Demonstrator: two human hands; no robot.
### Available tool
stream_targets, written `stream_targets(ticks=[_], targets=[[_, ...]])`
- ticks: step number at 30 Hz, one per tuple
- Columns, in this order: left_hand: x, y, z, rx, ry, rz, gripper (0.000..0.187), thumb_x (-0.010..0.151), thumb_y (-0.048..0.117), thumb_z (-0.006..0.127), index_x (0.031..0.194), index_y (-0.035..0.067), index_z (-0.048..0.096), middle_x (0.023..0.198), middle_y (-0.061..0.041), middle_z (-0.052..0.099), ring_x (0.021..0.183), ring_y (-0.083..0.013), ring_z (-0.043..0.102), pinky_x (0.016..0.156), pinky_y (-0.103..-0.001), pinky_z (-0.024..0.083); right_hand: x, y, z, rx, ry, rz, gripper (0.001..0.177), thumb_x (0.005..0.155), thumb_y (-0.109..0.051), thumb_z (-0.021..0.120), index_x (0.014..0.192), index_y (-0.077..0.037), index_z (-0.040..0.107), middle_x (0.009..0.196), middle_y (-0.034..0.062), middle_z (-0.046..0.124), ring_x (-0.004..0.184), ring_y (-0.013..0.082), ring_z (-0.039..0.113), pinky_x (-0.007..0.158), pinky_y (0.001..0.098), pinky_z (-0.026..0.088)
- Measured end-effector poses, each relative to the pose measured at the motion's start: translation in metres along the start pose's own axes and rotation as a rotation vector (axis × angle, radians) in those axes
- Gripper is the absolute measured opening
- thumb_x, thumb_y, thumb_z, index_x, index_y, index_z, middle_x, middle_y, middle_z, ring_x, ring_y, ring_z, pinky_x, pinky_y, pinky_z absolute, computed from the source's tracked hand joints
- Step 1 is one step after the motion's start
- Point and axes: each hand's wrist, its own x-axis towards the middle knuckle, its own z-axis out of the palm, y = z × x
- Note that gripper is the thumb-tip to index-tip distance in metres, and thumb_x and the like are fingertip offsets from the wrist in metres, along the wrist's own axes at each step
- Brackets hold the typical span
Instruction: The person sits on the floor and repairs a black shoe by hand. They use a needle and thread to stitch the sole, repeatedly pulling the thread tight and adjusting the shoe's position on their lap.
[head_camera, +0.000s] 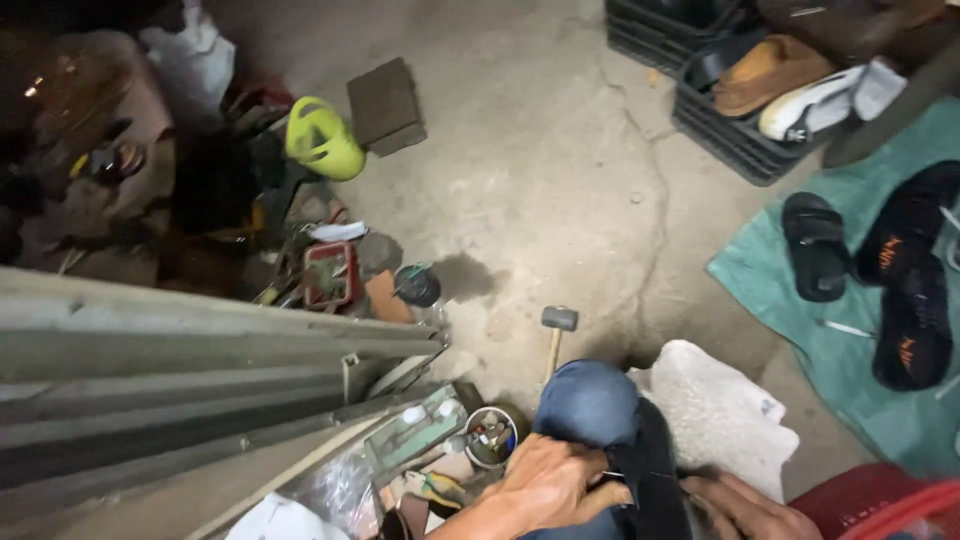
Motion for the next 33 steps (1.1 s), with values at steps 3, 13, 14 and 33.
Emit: stream_targets(ticks=[3,13,14,33], targets=[[-0.005,-0.004,0.002,0.02,0.028,-0.095,0.069,0.096,0.073,0.044,0.073,0.011,0.065,0.07,-0.012,0.07,0.072,-0.0446,0.067,0.053,-0.056,0.044,0.002,-0.017,0.002,-0.09,0.075,-0.004,0.033,0.085,-0.029,0.068,0.104,-0.055,0.078,0.11,-0.0352,0.077,0.091,-0.0153,0.075,0.075,0.0172,0.059],[-0.044,-0.038,-0.006,-0.013,-0.24,-0.478,0.076,0.09,0.085,0.05,0.073,0.012,0.064,0.045,-0.003,0.046,0.051,-0.0245,0.055,0.094,-0.049,0.049,-0.002,-0.022,0.011,-0.16,0.359,-0.272,0.042,0.082,-0.035,0.074,0.121,-0.052,0.07,0.126,-0.019,0.073,0.103,-0.0028,0.074,0.084,0.0242,0.062],[-0.052,-0.053,0.004,0.023,-0.167,-0.523,0.081,0.087,0.089,0.052,0.067,0.011,0.057,0.047,-0.005,0.047,0.049,-0.0249,0.055,0.071,-0.046,0.045,-0.005,-0.03,0.003,-0.104,0.343,-0.324,0.037,0.083,-0.027,0.07,0.114,-0.047,0.072,0.109,-0.0211,0.075,0.091,-0.0029,0.074,0.077,0.0248,0.06],[-0.075,0.009,0.015,-0.175,0.01,-0.465,0.032,0.107,0.043,0.045,0.096,0.016,0.058,0.087,-0.009,0.067,0.086,-0.0373,0.062,0.069,-0.049,0.045,-0.055,-0.126,-0.085,0.503,-0.071,-0.401,0.076,0.07,-0.037,0.094,0.135,-0.013,0.064,0.142,0.0055,0.062,0.053,0.0092,0.053,0.06,0.0201,0.055]])
